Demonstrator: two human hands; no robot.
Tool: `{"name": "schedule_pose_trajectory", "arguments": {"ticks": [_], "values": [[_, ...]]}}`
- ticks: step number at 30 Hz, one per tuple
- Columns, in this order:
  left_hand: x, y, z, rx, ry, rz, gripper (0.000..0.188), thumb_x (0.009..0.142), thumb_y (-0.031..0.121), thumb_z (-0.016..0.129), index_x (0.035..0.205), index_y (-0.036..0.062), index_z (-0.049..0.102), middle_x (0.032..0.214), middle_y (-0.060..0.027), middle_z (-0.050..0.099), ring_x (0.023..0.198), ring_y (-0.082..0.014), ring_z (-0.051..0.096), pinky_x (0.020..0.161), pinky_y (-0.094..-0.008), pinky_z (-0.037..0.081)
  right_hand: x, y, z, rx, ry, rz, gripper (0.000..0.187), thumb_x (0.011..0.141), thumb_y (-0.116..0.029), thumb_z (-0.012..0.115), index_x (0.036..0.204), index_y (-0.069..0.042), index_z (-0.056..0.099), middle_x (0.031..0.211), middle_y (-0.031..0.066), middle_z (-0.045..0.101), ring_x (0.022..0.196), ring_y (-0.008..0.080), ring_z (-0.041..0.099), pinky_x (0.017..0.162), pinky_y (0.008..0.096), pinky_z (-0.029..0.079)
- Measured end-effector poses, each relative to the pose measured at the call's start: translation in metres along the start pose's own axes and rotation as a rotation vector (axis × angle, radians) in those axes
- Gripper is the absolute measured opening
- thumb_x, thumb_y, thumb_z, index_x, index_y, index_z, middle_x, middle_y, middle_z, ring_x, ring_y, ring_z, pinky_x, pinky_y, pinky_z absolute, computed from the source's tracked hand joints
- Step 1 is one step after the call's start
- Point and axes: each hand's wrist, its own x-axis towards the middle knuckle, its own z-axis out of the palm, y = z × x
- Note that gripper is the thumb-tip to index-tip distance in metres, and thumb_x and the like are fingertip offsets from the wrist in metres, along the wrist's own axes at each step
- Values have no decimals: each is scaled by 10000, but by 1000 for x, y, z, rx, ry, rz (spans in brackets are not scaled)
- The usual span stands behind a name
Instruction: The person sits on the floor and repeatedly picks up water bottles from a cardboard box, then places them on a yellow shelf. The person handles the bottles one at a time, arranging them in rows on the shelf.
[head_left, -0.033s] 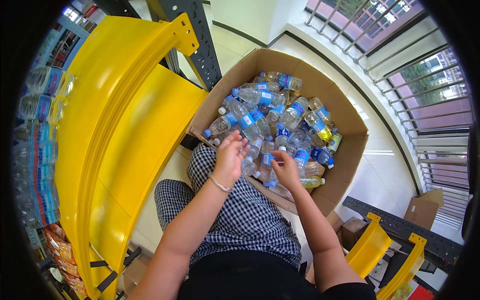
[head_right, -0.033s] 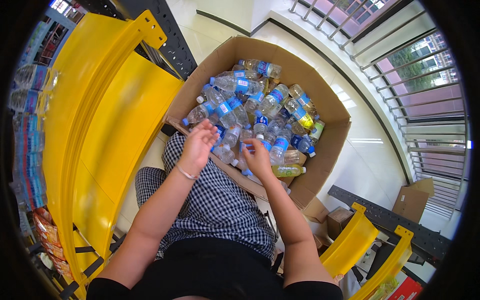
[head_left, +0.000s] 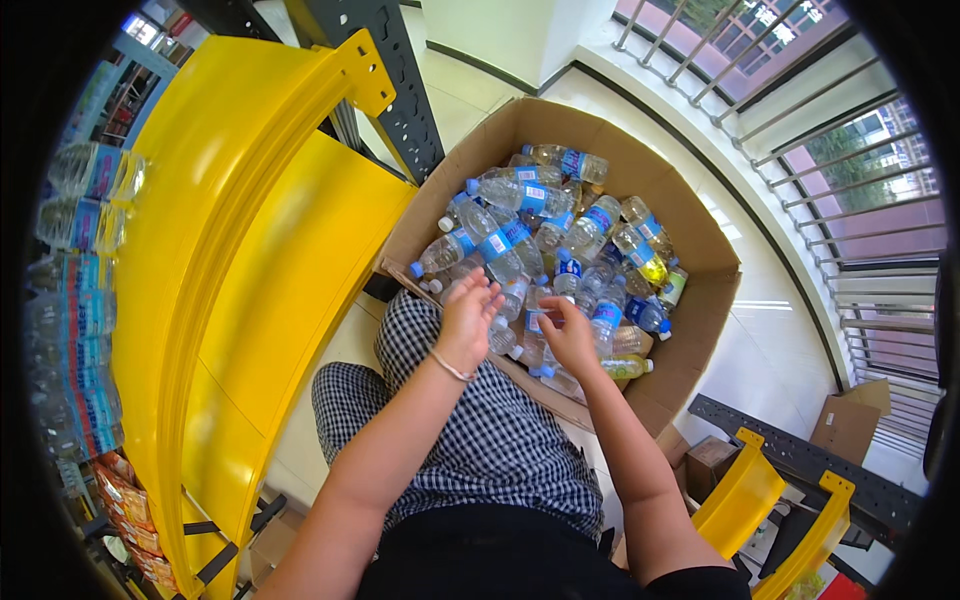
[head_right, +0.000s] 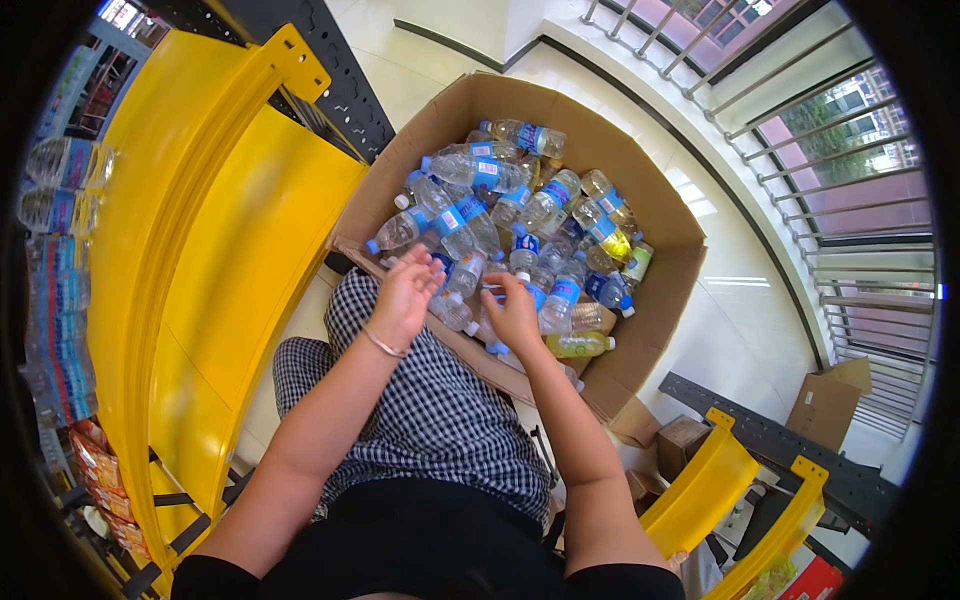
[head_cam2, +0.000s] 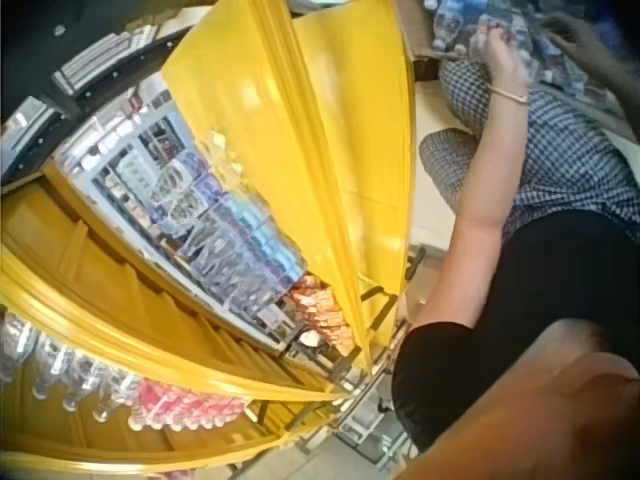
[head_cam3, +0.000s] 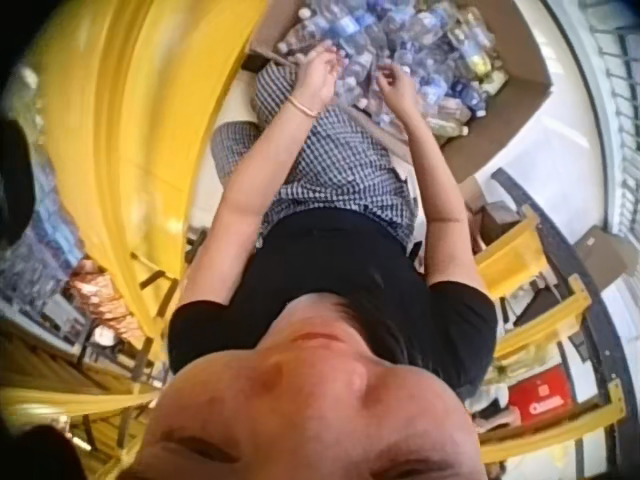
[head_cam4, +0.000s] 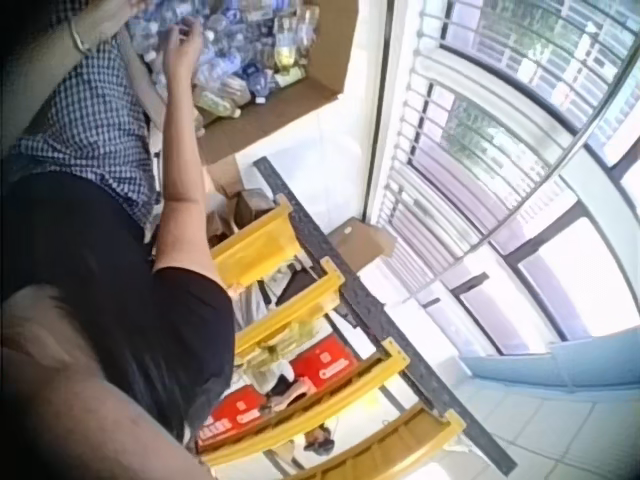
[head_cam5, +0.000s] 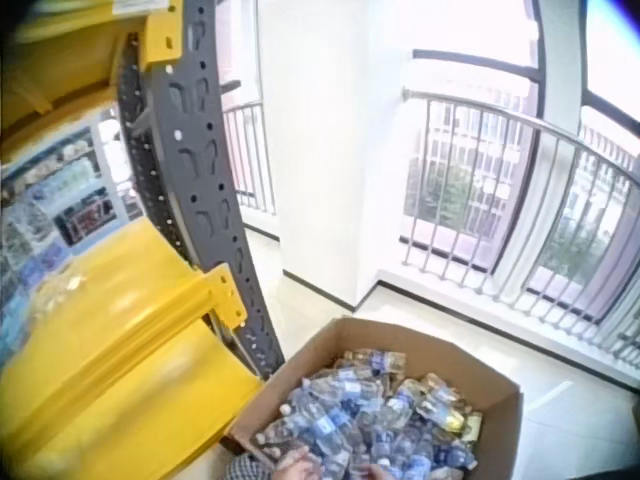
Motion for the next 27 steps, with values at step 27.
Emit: {"name": "schedule_pose_trajectory", "arguments": {"ticks": [27], "values": [[132,-59,-1,171,29,-107,450,882,263,563,1257,71,404,1116,-47,543,986,-141,538,823,-309,442,202,-10,118,-596,-141,-27,709,633,-170,745,1245,-23,420,1111,198,529,1054,373,484,817,466,451]]}}
